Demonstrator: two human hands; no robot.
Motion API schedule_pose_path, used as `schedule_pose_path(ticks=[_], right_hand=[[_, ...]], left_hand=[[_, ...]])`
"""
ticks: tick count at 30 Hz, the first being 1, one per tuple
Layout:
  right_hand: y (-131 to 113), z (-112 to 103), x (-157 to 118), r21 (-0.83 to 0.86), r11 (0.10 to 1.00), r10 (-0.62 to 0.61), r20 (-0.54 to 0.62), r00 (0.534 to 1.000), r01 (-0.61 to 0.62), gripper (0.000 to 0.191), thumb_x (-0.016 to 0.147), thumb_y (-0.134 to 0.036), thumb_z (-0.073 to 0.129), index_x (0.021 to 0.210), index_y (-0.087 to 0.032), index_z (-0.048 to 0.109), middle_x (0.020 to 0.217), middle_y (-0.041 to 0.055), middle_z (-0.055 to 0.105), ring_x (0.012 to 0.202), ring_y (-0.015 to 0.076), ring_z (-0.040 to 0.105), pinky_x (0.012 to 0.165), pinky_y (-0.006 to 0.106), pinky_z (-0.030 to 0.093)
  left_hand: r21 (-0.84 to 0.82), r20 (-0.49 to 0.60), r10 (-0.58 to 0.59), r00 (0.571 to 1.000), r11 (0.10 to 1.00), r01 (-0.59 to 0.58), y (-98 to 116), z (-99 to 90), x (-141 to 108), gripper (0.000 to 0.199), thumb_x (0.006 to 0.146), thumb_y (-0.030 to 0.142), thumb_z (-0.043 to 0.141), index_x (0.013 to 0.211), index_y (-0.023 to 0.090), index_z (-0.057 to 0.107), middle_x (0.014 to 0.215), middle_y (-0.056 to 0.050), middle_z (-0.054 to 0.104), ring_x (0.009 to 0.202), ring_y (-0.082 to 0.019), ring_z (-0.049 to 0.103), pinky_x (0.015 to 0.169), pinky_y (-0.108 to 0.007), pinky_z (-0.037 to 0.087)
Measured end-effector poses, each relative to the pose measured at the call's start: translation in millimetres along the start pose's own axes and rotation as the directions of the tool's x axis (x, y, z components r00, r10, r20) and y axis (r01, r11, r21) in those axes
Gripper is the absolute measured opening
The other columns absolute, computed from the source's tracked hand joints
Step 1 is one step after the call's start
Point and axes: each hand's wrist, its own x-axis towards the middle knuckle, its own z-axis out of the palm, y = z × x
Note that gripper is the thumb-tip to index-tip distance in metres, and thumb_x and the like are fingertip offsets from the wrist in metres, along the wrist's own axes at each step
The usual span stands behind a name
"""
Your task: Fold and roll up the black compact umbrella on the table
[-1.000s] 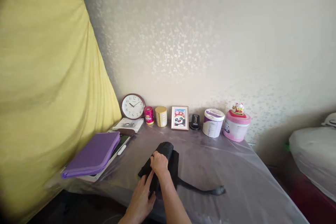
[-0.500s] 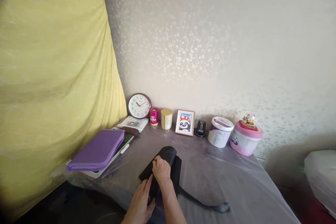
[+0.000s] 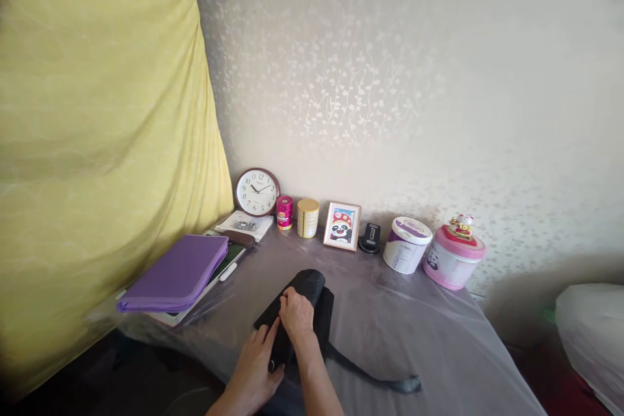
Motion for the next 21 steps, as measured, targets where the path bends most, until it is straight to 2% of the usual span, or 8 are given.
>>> schedule_pose_path(ticks=[3,6,9,12,14,16,21], right_hand=[[2,-1,-8,0.091,0.995,-0.038,-0.023,0.999,0.04,0.024,0.088,-0.025,0.039,0.096,-0.024,0.061,0.072,-0.0002,0.068,0.073,0.014,0.065,0.065,0.021,0.042],[8,-3,-26,0.257,0.943,-0.182,-0.134,0.974,0.211,0.026,0.09,-0.027,0.036,0.098,-0.024,0.061,0.078,-0.0004,0.068,0.076,0.013,0.063,0.071,0.021,0.045],[22,0,-44,0.273,0.857,-0.362,-0.282,0.888,0.436,0.026,0.091,-0.026,0.037,0.097,-0.022,0.062,0.092,0.0033,0.067,0.092,0.0155,0.06,0.085,0.027,0.045],[42,9,-47,0.159,0.82,-0.484,-0.318,0.815,0.549,0.026,0.091,-0.021,0.038,0.1,-0.02,0.062,0.104,0.006,0.065,0.108,0.0182,0.053,0.096,0.036,0.041],[54,15,-37,0.07,0.824,-0.514,-0.326,0.793,0.563,0.028,0.09,-0.02,0.038,0.106,-0.019,0.061,0.113,0.0075,0.063,0.116,0.0201,0.049,0.1,0.043,0.037],[62,18,-22,0.007,0.833,-0.523,-0.315,0.792,0.553,0.029,0.09,-0.02,0.038,0.11,-0.018,0.06,0.117,0.0084,0.061,0.119,0.0213,0.047,0.102,0.047,0.034],[71,15,19,-0.035,0.875,-0.474,-0.266,0.839,0.483,0.034,0.091,-0.022,0.034,0.11,-0.017,0.061,0.117,0.0093,0.062,0.12,0.0213,0.047,0.102,0.048,0.031]], left_hand=[[-0.026,-0.005,-0.001,1.0,1.0,0.001,1,-1.2,-2,0.072,0.069,0.022,0.046,0.137,0.017,0.025,0.124,-0.009,0.045,0.115,-0.024,0.039,0.094,-0.034,0.029],[-0.024,-0.008,0.003,1.0,1.0,-0.003,-1,0.5,-2,0.072,0.069,0.022,0.046,0.138,0.016,0.025,0.126,-0.009,0.044,0.117,-0.025,0.038,0.096,-0.034,0.028],[-0.02,-0.009,0.004,1.0,1.0,-0.004,-2,2.7,-1,0.072,0.068,0.023,0.045,0.137,0.016,0.026,0.126,-0.01,0.044,0.117,-0.025,0.038,0.096,-0.035,0.027],[-0.017,0.007,-0.004,1.0,1.0,0.005,-1,3.1,-2,0.072,0.069,0.023,0.044,0.138,0.016,0.024,0.131,-0.009,0.04,0.12,-0.025,0.035,0.099,-0.036,0.024],[-0.011,0.024,-0.015,1.0,1.0,0.015,-1,2.5,-2,0.074,0.069,0.023,0.044,0.139,0.017,0.022,0.135,-0.009,0.037,0.123,-0.026,0.031,0.101,-0.036,0.021],[-0.011,0.034,-0.023,0.999,1.0,0.023,0,1.6,-2,0.075,0.069,0.022,0.044,0.14,0.017,0.02,0.136,-0.009,0.035,0.124,-0.026,0.031,0.101,-0.036,0.021],[-0.04,0.059,-0.032,0.998,0.999,0.034,1,-1.3,-1,0.077,0.067,0.02,0.045,0.14,0.017,0.02,0.133,-0.01,0.038,0.122,-0.026,0.033,0.101,-0.035,0.023]])
